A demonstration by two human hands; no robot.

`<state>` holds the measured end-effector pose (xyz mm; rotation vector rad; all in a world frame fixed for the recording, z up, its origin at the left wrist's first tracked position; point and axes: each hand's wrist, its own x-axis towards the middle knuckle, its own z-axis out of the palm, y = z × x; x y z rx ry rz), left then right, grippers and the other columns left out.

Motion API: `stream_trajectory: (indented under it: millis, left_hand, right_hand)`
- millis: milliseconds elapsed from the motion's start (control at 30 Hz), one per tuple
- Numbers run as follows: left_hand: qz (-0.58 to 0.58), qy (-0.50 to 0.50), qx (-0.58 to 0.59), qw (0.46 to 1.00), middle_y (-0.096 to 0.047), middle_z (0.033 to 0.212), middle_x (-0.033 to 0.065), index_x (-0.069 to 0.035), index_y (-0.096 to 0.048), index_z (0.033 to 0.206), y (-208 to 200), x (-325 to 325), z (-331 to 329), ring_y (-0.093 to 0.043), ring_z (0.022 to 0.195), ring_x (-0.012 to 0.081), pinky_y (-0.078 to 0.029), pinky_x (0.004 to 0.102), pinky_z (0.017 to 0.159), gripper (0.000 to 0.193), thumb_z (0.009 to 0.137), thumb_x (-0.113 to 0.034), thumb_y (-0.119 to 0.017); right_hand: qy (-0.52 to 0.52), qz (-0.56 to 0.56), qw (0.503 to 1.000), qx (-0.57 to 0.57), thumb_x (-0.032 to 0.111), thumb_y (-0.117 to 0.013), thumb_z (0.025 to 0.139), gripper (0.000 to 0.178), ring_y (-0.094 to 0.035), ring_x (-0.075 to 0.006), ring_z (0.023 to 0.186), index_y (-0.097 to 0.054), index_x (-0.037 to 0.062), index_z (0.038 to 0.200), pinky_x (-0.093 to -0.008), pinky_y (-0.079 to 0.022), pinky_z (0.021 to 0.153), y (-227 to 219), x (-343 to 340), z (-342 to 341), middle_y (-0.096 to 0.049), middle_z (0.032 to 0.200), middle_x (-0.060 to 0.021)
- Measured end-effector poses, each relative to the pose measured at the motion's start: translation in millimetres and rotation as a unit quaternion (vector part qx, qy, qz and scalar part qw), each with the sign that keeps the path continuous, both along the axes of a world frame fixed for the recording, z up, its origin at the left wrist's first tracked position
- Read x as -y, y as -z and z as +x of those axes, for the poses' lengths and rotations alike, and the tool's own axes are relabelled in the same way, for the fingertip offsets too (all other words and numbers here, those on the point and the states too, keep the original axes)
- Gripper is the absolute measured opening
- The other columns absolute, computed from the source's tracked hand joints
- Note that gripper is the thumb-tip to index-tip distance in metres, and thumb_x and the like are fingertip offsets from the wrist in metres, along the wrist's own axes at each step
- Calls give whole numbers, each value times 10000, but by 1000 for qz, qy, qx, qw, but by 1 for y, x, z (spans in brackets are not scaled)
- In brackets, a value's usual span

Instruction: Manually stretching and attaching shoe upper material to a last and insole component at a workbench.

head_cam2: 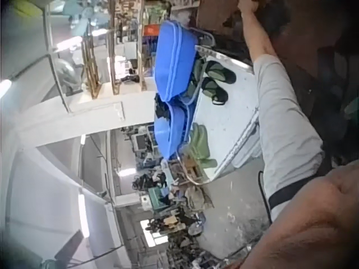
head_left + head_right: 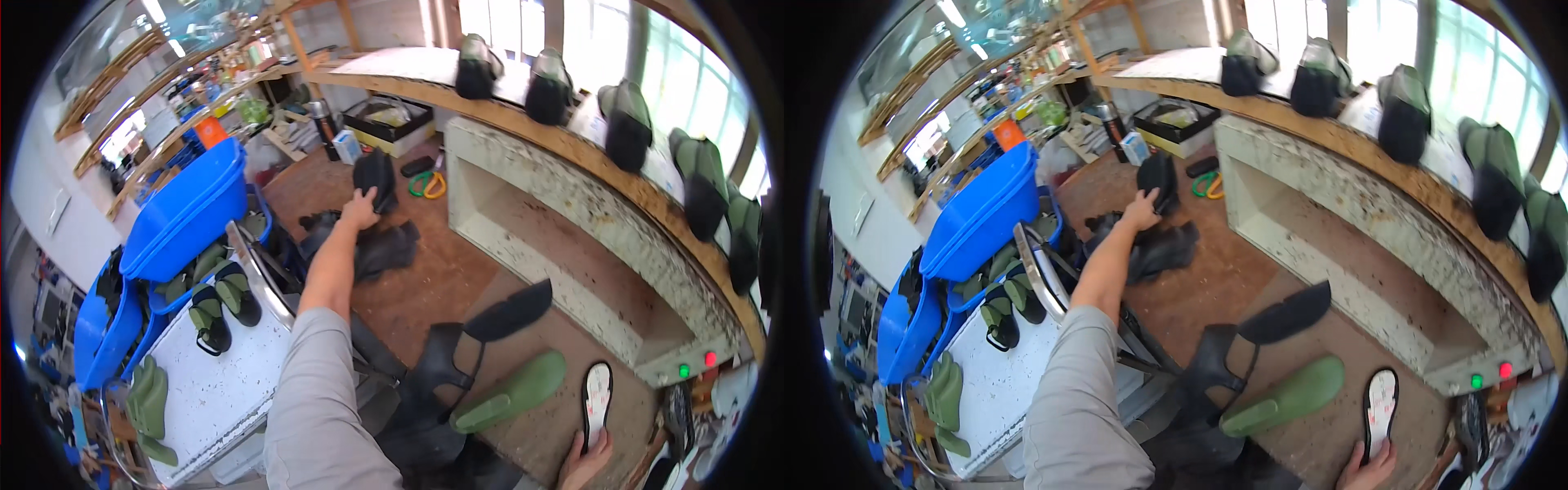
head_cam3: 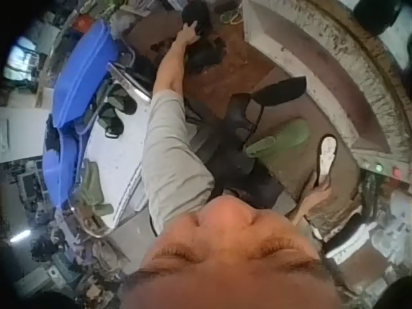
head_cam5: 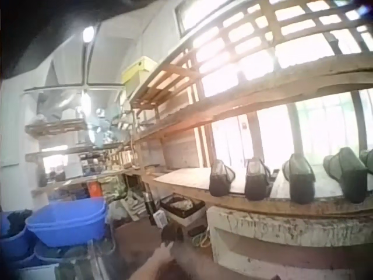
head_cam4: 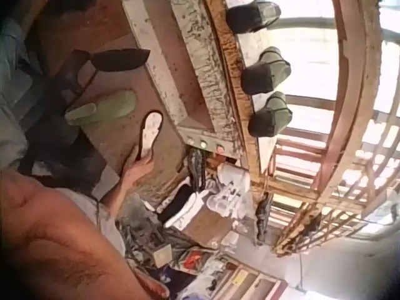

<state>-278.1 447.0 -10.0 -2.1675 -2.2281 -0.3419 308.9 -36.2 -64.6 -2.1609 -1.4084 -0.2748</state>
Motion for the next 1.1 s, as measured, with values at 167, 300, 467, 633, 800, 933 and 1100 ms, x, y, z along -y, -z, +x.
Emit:
stream_trajectory:
  millis: [167,300,467,633,800,933,1100]
  left_hand:
    - [51,58,-61,995,-544,1144,231,-105,-462,1295,-8,24,26,-593,996,428,-499,488,837,552,776,-175,-638]
    - [61,142,-97,983,-522,1240,201,-131,-485,1304,-13,52,52,-579,1021,414,-489,475,864,561,760,-157,-622]
    - [-57,37,-61,996,-178,1493,298,-159,-243,1471,1,70,91,-399,1255,489,-349,516,1041,858,745,-344,-662]
    - [-12,2,0,1000,-200,1470,313,-188,-266,1466,0,72,56,-444,1213,490,-380,505,1019,794,758,-227,-623]
    - [24,21,-52,998,-363,1350,266,-194,-363,1418,4,90,100,-529,1093,435,-422,493,948,738,739,-75,-627]
    - [148,109,-112,976,-456,1258,207,-155,-540,1274,-9,109,106,-557,996,375,-435,456,881,550,739,-64,-632]
    - [300,143,7,943,-547,1103,142,-82,-667,1065,-33,166,135,-536,952,346,-425,429,822,431,654,16,-584]
  right_hand:
    - [34,-16,998,-49,254,-687,831,518,-457,-413,1142,-502,-29,1223,-464,-360,987,-30,-15,-25,-486,1239,-246]
    - [39,-18,998,-48,271,-674,832,488,-453,-399,1139,-527,-4,1207,-455,-355,988,-32,-13,-28,-497,1238,-225]
    - [29,7,997,-69,301,-678,824,507,-436,-412,1131,-524,-8,1196,-484,-338,988,-28,-2,-17,-485,1233,-230]
    - [58,96,990,-84,238,-693,813,511,-426,-410,1160,-508,-4,1223,-485,-333,1008,-26,-10,-29,-479,1251,-217]
    - [40,149,988,4,154,-703,801,487,-464,-407,1136,-514,-6,1222,-465,-355,1002,-48,-3,-36,-498,1246,-218]
    - [-229,108,962,-100,150,-706,797,362,-578,-332,984,-589,8,1108,-407,-462,880,-101,-53,-86,-578,1109,-167]
    - [-323,64,928,-172,194,-693,809,359,-573,-336,996,-598,21,1109,-402,-470,861,-119,-101,-100,-580,1115,-140]
